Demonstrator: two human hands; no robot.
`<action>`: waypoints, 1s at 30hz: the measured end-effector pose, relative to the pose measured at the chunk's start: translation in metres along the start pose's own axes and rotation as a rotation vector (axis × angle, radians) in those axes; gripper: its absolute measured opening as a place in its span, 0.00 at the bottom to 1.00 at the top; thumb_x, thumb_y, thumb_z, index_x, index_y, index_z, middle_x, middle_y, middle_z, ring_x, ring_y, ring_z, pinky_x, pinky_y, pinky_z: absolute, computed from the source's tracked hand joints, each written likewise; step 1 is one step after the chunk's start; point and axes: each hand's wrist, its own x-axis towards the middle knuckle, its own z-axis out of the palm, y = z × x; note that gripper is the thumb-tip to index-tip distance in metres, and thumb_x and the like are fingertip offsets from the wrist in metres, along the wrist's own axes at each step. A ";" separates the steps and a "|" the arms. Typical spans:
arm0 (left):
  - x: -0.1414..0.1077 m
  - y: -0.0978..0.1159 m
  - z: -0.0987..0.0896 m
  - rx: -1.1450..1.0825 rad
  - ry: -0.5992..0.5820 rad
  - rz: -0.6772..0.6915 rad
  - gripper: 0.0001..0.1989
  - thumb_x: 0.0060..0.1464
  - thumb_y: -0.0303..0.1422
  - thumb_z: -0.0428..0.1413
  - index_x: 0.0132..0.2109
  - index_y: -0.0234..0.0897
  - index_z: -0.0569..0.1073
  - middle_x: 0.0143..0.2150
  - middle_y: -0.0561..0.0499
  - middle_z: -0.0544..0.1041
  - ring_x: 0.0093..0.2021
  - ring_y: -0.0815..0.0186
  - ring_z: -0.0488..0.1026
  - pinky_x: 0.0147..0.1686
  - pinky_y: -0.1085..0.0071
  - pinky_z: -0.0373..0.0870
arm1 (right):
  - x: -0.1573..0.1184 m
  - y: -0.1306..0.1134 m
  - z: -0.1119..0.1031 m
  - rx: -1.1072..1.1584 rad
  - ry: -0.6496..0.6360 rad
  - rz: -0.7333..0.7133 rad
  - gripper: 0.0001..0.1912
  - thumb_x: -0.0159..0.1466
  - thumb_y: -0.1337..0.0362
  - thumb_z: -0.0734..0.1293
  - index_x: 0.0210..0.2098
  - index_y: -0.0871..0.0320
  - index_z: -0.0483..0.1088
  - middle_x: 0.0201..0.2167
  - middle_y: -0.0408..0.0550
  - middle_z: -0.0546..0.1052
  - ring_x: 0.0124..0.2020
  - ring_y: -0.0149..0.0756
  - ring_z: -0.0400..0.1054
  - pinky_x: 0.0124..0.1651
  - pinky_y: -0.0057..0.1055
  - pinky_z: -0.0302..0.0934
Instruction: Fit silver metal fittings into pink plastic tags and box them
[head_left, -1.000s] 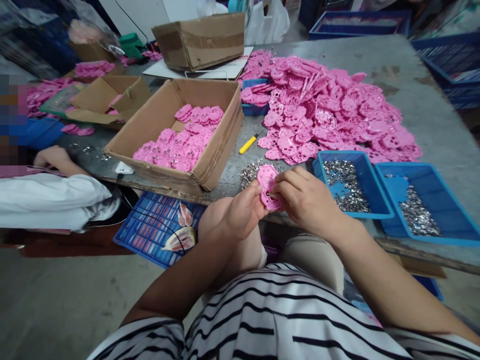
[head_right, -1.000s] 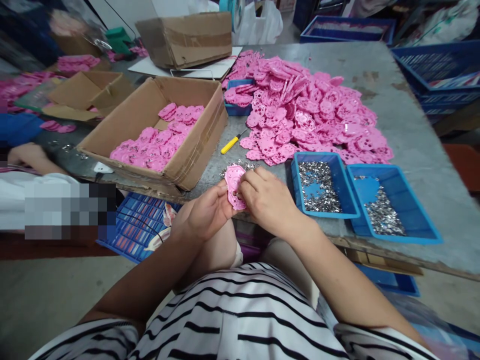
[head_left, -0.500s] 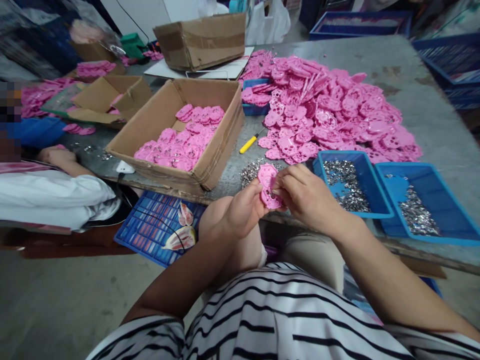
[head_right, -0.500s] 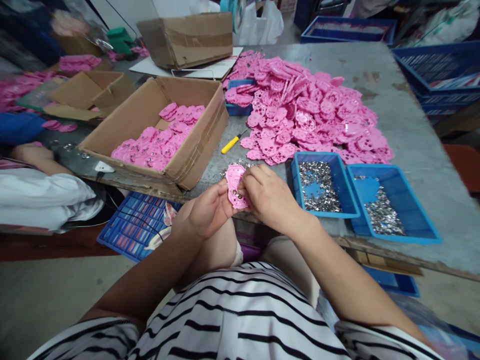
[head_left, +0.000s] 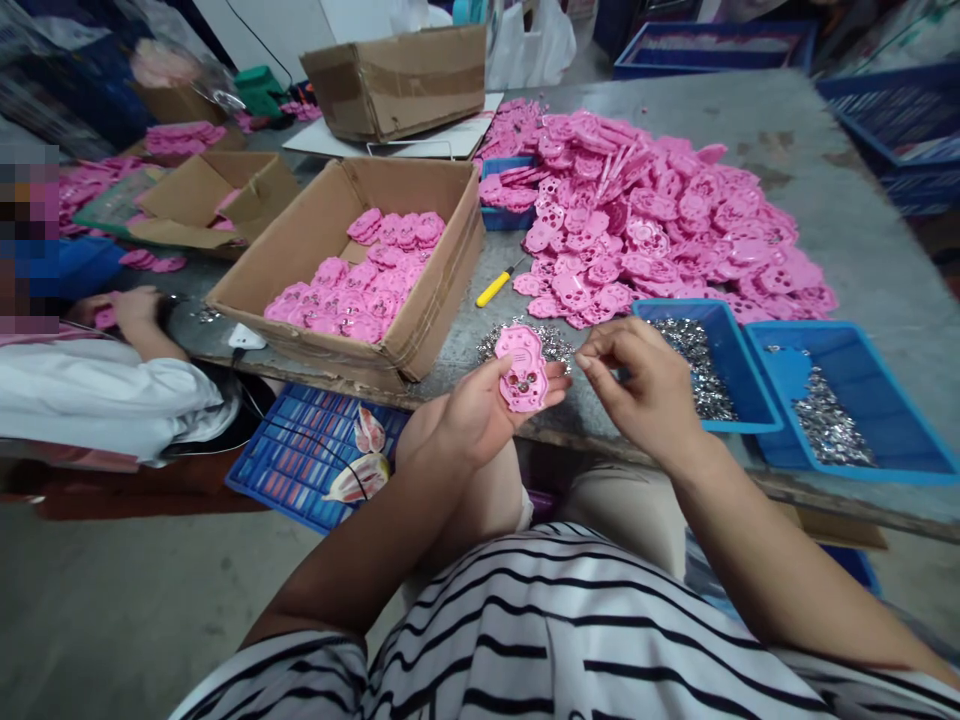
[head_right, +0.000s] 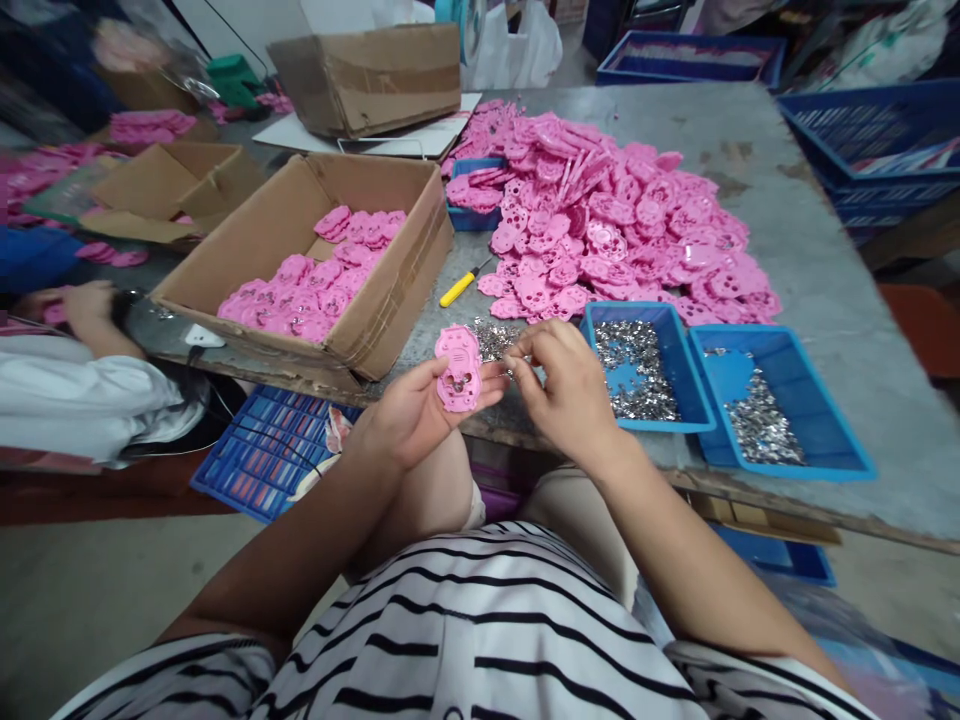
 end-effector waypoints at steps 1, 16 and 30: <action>0.000 0.002 0.001 -0.016 0.021 -0.013 0.18 0.61 0.28 0.43 0.51 0.24 0.70 0.44 0.33 0.79 0.49 0.53 0.77 0.52 0.54 0.70 | -0.002 0.002 0.003 0.018 0.001 0.022 0.05 0.65 0.66 0.63 0.31 0.53 0.65 0.32 0.48 0.72 0.37 0.40 0.67 0.38 0.37 0.61; -0.001 0.011 0.006 -0.090 0.016 -0.016 0.18 0.62 0.28 0.40 0.49 0.32 0.72 0.32 0.47 0.79 0.32 0.65 0.75 0.45 0.61 0.72 | -0.002 0.005 0.034 0.012 -0.217 -0.084 0.09 0.64 0.68 0.62 0.28 0.56 0.71 0.32 0.50 0.73 0.34 0.40 0.62 0.35 0.37 0.59; -0.004 -0.003 0.004 0.128 0.041 0.220 0.06 0.59 0.28 0.47 0.40 0.33 0.68 0.33 0.44 0.79 0.34 0.61 0.79 0.38 0.62 0.75 | 0.007 -0.004 0.020 0.996 -0.085 0.761 0.17 0.49 0.52 0.75 0.27 0.58 0.73 0.21 0.40 0.71 0.17 0.24 0.56 0.19 0.26 0.49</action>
